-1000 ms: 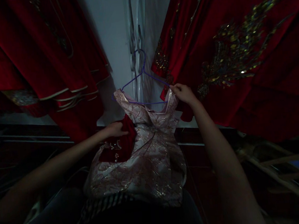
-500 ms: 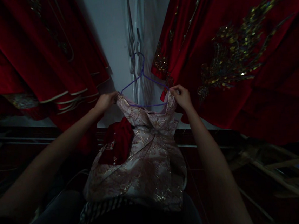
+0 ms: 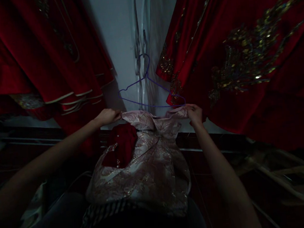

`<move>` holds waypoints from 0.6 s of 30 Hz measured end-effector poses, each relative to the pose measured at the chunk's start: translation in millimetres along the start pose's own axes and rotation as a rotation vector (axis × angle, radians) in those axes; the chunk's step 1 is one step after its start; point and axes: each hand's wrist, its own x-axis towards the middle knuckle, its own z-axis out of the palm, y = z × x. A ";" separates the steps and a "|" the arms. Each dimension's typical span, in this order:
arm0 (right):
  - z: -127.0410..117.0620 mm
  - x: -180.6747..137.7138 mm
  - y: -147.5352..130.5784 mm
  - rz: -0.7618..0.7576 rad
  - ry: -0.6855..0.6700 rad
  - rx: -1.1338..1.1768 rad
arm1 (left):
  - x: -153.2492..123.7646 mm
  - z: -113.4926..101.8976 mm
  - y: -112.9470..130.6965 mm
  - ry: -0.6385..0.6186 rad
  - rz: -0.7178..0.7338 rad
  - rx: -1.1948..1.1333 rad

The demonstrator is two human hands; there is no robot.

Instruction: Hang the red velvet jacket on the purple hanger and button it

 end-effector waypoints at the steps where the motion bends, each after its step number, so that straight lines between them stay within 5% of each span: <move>1: -1.4 -7.2 -0.4 -0.014 -0.061 -0.040 | 1.5 -4.3 9.2 0.080 0.040 -0.031; 5: -2.4 -27.3 -19.0 -0.270 -0.179 -0.242 | 31.0 -28.0 54.6 0.377 0.275 -0.146; 8: 0.8 -37.5 -38.4 -0.413 -0.189 -0.369 | 62.1 -26.8 88.2 0.428 0.448 -0.254; 11: 2.6 -42.4 -49.6 -0.460 -0.162 -0.376 | 77.8 -2.9 112.8 0.374 0.483 -0.305; 15: -2.1 -29.8 -51.0 -0.451 -0.019 -0.324 | 63.2 21.9 126.1 0.389 0.394 -0.350; 18: -10.0 -8.4 -45.5 -0.421 0.117 -0.298 | 41.8 15.3 126.0 0.413 0.389 -0.387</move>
